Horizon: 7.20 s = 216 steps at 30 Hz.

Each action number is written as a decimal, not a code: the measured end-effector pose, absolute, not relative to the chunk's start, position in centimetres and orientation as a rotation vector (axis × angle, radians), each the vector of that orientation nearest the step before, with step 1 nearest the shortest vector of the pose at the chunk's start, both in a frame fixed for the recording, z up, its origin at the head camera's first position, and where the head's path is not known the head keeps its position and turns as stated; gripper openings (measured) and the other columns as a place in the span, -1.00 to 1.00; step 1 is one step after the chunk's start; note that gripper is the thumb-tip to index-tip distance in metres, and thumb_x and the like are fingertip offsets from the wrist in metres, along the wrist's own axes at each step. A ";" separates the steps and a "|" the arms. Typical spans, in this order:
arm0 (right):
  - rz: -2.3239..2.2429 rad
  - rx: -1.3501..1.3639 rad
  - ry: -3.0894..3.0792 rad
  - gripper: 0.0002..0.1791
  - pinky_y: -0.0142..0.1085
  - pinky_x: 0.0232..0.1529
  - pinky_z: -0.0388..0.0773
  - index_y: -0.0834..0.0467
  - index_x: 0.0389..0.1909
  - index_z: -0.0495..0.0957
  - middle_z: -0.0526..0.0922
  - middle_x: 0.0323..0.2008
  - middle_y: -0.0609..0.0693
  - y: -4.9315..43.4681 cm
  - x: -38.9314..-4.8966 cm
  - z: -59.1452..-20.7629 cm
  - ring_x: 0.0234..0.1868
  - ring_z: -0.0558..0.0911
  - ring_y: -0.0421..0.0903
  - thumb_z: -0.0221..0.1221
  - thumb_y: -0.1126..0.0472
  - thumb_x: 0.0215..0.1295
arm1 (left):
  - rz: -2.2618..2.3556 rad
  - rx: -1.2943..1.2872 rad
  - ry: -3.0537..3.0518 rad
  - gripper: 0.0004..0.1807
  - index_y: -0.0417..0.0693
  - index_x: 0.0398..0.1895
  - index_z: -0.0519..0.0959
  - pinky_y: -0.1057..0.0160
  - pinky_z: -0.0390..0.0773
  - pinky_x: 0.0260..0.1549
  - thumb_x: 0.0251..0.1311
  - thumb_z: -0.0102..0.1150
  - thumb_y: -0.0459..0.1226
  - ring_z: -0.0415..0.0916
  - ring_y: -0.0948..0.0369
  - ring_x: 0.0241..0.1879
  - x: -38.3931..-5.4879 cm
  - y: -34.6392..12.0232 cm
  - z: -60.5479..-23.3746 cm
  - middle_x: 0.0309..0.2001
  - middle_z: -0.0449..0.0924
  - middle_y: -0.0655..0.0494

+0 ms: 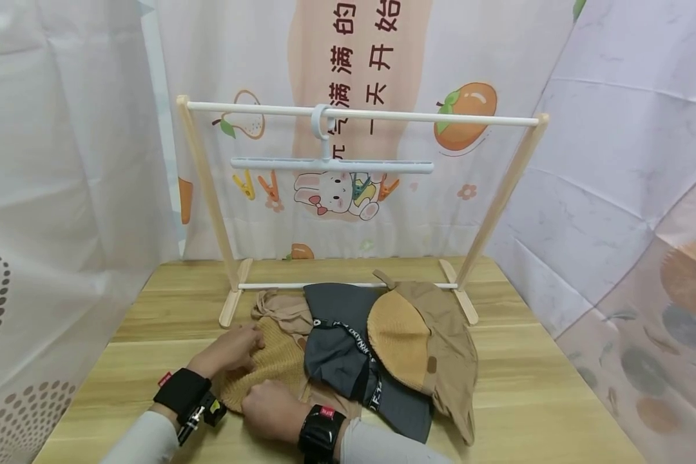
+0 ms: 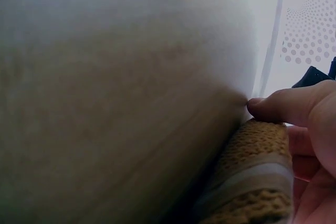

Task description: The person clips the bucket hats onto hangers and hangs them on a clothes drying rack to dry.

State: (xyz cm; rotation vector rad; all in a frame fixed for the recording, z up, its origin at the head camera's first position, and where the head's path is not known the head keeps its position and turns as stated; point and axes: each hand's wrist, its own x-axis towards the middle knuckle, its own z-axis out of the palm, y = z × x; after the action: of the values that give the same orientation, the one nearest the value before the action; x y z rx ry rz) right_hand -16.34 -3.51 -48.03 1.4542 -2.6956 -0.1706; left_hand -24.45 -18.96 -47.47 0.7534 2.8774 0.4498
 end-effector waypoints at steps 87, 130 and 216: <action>0.821 1.061 -2.599 -0.77 -0.67 -0.63 0.11 0.01 -0.61 0.65 0.52 -0.72 -0.21 -1.1 -19.3 -44.3 -0.70 0.24 -0.50 0.30 0.16 0.25 | 0.978 0.680 2.746 -0.74 -0.01 -0.04 0.67 0.01 0.58 -0.05 0.31 0.18 -0.13 0.60 0.08 -0.04 -24.6 -21.8 -45.9 -0.07 0.68 0.11; 1.359 0.754 -2.620 -0.89 -0.60 -0.62 0.38 0.11 -0.35 0.78 0.73 -0.47 -0.11 0.4 -19.8 -42.5 -0.63 0.39 -0.52 0.29 0.19 0.23 | 1.606 0.560 2.734 -0.69 -0.24 -0.06 0.66 0.43 0.52 -0.06 0.47 -0.06 -0.26 0.52 0.56 -0.08 -22.6 -22.9 -45.7 -0.05 0.69 -0.16; 1.349 0.894 -2.595 -0.83 -0.56 -0.48 0.37 0.12 -0.29 0.72 0.65 -0.43 -0.04 2.5 -20.3 -41.1 -0.53 0.42 -0.41 0.24 0.11 0.32 | 2.147 0.622 2.615 -0.77 -0.51 -0.16 0.61 0.49 0.60 -0.33 0.18 0.25 -0.45 0.59 0.49 -0.26 -22.5 -18.3 -44.4 -0.26 0.66 0.53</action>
State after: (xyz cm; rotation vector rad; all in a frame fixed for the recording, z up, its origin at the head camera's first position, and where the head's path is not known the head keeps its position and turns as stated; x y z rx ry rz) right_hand -20.28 2.48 -41.12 0.8944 -2.5954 1.3490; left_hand -22.52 -18.35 -44.41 0.6224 2.6155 2.1468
